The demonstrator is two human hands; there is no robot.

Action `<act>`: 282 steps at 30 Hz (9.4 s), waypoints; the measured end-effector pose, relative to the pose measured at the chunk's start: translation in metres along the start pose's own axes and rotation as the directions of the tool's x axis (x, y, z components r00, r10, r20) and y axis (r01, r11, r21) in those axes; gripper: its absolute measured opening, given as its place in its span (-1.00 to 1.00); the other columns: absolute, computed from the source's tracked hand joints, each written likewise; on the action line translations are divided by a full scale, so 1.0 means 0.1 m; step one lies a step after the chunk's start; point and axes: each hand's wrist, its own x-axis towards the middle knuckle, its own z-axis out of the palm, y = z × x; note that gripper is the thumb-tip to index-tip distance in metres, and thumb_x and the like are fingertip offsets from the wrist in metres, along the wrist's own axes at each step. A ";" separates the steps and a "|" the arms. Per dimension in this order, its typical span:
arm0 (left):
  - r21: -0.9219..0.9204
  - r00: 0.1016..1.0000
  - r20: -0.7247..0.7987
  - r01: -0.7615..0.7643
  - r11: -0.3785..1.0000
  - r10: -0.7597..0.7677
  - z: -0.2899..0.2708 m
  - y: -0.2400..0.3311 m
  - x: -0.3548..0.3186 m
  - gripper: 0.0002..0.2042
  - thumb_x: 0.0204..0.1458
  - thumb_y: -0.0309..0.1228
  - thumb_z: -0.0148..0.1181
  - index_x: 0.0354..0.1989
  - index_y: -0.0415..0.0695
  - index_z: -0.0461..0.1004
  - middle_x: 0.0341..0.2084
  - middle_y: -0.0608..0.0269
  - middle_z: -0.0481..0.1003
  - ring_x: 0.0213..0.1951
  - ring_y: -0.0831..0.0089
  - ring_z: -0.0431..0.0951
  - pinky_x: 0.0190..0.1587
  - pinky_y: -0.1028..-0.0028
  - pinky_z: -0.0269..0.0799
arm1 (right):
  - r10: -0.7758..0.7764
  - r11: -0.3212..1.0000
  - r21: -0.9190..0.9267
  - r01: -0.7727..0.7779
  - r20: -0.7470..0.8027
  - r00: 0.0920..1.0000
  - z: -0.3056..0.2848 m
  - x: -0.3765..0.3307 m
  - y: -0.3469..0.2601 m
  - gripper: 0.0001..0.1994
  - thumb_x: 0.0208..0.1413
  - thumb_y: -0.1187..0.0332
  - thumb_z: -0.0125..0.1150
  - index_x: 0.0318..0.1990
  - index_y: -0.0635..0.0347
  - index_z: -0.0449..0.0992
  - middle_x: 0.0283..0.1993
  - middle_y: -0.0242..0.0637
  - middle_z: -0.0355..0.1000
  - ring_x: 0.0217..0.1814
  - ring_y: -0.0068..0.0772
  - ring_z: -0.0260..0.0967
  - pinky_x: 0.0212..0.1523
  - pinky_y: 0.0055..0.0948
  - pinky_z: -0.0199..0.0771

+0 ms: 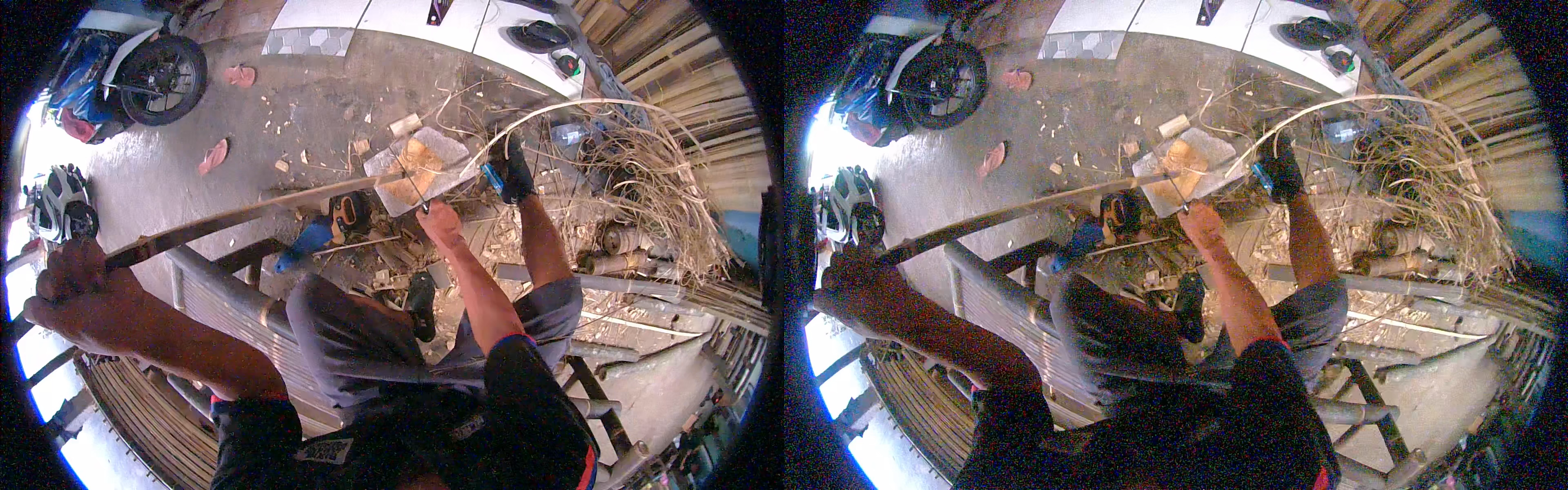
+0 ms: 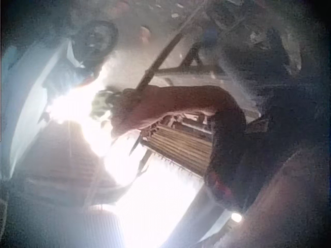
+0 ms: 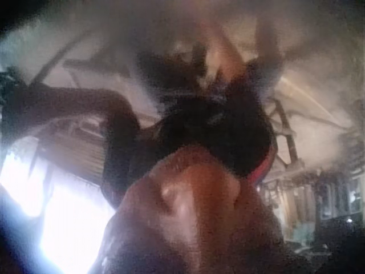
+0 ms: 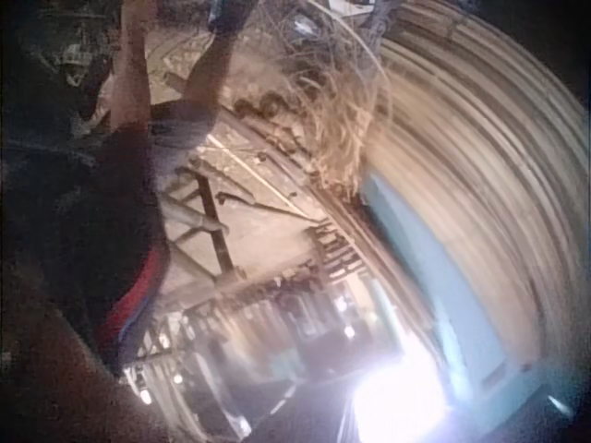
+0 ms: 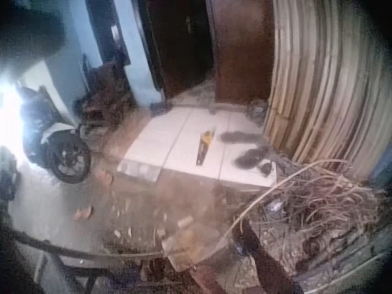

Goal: The person sits on the floor and weaves thin bamboo strips into a larger bamboo frame using a knife to trim and adjust the strips. The person repeatedly inserts and aligns the strips within the frame.

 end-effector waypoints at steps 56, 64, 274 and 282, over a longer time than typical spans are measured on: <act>-0.797 0.821 0.218 0.462 0.389 -0.527 -0.80 1.21 -0.54 -0.56 0.32 0.00 -0.03 -0.48 0.00 0.07 -0.78 0.40 0.08 -0.75 0.68 0.06 -0.71 0.58 -0.06 | -0.335 0.846 0.397 0.355 -0.122 0.934 -2.44 -2.09 -2.45 -0.64 0.12 0.18 0.26 -0.14 0.36 0.54 -0.43 0.18 0.51 -0.36 0.18 0.53 -0.30 -0.07 0.55; -0.663 0.874 0.086 0.408 0.627 -0.478 -0.74 1.22 -0.54 -0.60 0.33 -0.04 -0.13 -0.49 -0.01 0.05 -0.76 0.42 -0.02 -0.76 0.67 -0.02 -0.73 0.59 -0.10 | -0.291 0.815 0.487 0.313 -0.123 0.949 -2.22 -1.90 -2.25 -0.69 0.10 0.22 0.27 -0.17 0.33 0.56 -0.47 0.11 0.50 -0.39 0.16 0.53 -0.32 -0.05 0.52; -0.817 0.793 0.143 0.432 0.382 -0.592 -0.75 1.20 -0.33 -0.55 0.30 0.06 -0.07 -0.50 -0.02 0.14 -0.70 0.37 0.11 -0.71 0.60 0.10 -0.70 0.57 -0.03 | -0.340 0.783 0.491 0.382 -0.177 0.924 -2.44 -1.85 -2.68 -0.66 0.09 0.21 0.27 -0.15 0.34 0.52 -0.46 0.15 0.49 -0.38 0.21 0.51 -0.34 -0.01 0.51; -0.808 0.814 0.044 0.370 0.458 -0.579 -0.71 1.01 -0.36 -0.54 0.29 0.10 -0.06 -0.47 0.00 0.13 -0.71 0.39 0.08 -0.75 0.59 0.06 -0.73 0.57 -0.03 | -0.333 0.789 0.467 0.399 -0.220 0.917 -2.04 -1.77 -2.51 -0.67 0.08 0.18 0.27 -0.17 0.30 0.56 -0.40 0.15 0.53 -0.31 0.22 0.53 -0.24 0.00 0.54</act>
